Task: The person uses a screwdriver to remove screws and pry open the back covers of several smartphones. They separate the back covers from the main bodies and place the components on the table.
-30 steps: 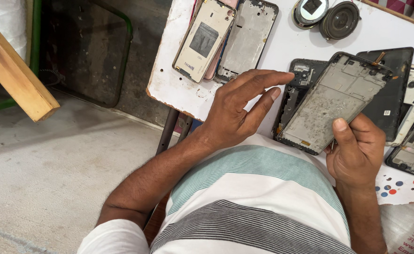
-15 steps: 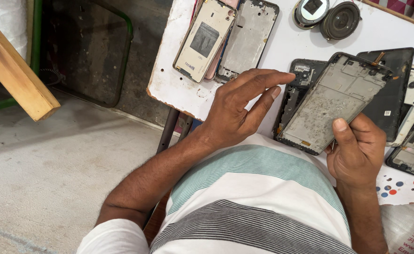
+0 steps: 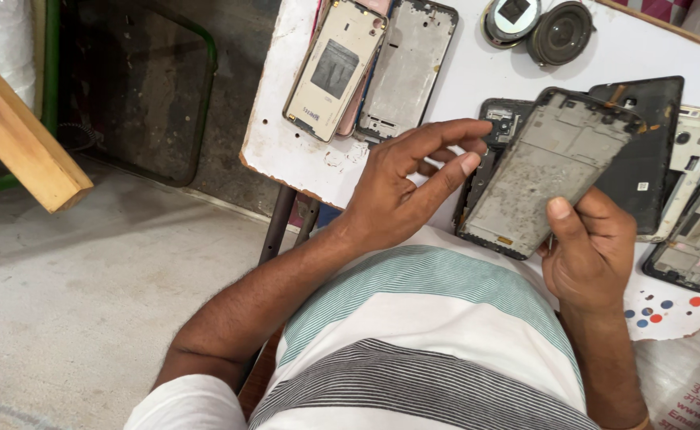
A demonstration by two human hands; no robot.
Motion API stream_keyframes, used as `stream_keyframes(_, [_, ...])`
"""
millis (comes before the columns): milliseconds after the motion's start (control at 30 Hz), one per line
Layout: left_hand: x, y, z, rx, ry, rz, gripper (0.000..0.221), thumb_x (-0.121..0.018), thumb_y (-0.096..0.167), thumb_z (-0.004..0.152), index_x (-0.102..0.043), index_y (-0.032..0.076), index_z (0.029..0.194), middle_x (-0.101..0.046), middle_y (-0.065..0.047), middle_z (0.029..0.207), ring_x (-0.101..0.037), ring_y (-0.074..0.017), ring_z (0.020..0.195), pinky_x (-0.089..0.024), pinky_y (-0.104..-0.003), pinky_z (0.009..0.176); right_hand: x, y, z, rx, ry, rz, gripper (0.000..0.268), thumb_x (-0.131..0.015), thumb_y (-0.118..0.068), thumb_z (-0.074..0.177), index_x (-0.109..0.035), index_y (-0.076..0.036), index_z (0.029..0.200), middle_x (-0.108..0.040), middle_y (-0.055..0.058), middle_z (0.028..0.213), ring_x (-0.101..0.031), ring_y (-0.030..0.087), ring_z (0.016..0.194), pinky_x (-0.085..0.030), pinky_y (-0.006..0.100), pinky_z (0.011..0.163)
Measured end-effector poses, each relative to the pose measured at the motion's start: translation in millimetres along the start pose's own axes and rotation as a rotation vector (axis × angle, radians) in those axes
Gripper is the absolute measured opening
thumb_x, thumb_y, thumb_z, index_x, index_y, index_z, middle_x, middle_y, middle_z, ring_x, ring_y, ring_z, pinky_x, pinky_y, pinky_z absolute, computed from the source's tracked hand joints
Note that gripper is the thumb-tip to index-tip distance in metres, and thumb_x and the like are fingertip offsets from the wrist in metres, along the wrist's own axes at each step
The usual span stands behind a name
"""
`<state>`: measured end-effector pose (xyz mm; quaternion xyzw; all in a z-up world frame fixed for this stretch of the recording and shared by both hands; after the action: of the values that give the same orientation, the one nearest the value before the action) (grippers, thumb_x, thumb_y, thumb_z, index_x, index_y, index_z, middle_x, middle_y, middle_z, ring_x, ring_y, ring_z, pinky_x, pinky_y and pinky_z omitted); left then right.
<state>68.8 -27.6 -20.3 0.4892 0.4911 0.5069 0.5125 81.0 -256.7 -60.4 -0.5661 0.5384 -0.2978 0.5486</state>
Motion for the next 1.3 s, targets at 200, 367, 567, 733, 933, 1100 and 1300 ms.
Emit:
stream_keyframes(200, [-29.0,-26.6,-2.9,0.147,-0.096,-0.207,0.035,-0.064,0.021,0.106,-0.062,0.0,0.133,-0.073,-0.007,0.101,-0.065,-0.0066,0.075,-0.058,-0.023,0.062,-10.7,-0.7,3.9,0.005,-0.07,0.023,0.028,-0.059,-0.014,0.114,-0.064,0.011,0.126,-0.07,0.012,0.111,-0.063,0.009,0.09,-0.051,0.021,0.079])
stream_keyframes(367, [-34.8,-34.2,-9.3,0.222,-0.096,-0.332,0.036,-0.064,0.021,0.107,-0.06,-0.003,0.133,-0.071,-0.005,0.096,-0.067,-0.005,0.076,-0.06,-0.022,0.06,-11.4,-2.4,5.5,0.009,-0.075,0.043,0.038,-0.053,-0.023,0.117,-0.063,0.011,0.13,-0.07,0.016,0.117,-0.067,0.015,0.104,-0.055,0.029,0.099])
stream_keyframes(567, [-36.0,-34.5,-9.4,0.226,-0.101,-0.397,0.034,-0.064,0.021,0.107,-0.059,-0.003,0.131,-0.07,-0.005,0.095,-0.069,-0.0057,0.078,-0.061,-0.022,0.06,-6.2,-0.8,6.0,0.004,-0.042,0.038,0.039,-0.051,-0.025,0.119,-0.062,0.013,0.123,-0.07,0.016,0.115,-0.067,0.015,0.102,-0.055,0.029,0.098])
stream_keyframes(733, [-38.0,-36.4,-8.6,0.25,-0.104,-0.403,0.034,-0.064,0.021,0.106,-0.059,-0.003,0.13,-0.069,-0.004,0.093,-0.067,-0.0053,0.075,-0.06,-0.022,0.057,-5.8,-0.2,6.6,-0.012,-0.04,0.069,0.039,-0.049,-0.025,0.118,-0.063,0.011,0.129,-0.071,0.016,0.119,-0.068,0.017,0.105,-0.055,0.03,0.096])
stream_keyframes(933, [-42.1,-30.9,2.7,0.299,-0.077,-0.456,0.035,-0.063,0.021,0.106,-0.057,-0.003,0.131,-0.068,-0.005,0.098,-0.067,-0.0067,0.076,-0.059,-0.022,0.058,-2.0,-3.0,7.8,0.012,-0.073,0.12,0.039,-0.049,-0.025,0.116,-0.063,0.009,0.128,-0.07,0.015,0.116,-0.068,0.015,0.103,-0.056,0.029,0.094])
stream_keyframes(1100, [-45.8,-17.5,14.9,0.247,0.016,-0.417,0.035,-0.063,0.021,0.106,-0.056,-0.002,0.132,-0.069,-0.006,0.1,-0.068,-0.0085,0.083,-0.062,-0.024,0.06,9.1,-1.8,8.4,-0.026,-0.061,0.102,0.035,-0.052,-0.026,0.117,-0.066,0.005,0.116,-0.064,0.008,0.088,-0.057,0.008,0.068,-0.045,0.02,0.055])
stream_keyframes(1300, [-44.1,-19.6,14.5,0.238,0.107,-0.381,0.037,-0.062,0.021,0.108,-0.057,-0.002,0.136,-0.07,-0.006,0.107,-0.066,-0.0078,0.09,-0.06,-0.023,0.063,7.2,-15.6,8.9,0.027,-0.21,-0.091,0.031,-0.051,-0.023,0.111,-0.065,0.005,0.11,-0.058,0.007,0.088,-0.052,0.006,0.062,-0.04,0.019,0.05])
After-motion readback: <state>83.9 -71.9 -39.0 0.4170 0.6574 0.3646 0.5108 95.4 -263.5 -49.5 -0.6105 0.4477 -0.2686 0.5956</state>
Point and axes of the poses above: each hand's wrist, its own z-axis towards the middle knuckle, its own x-axis out of the back of the hand, y = z × x, the point moved 10 cm from there along z, towards the middle knuckle
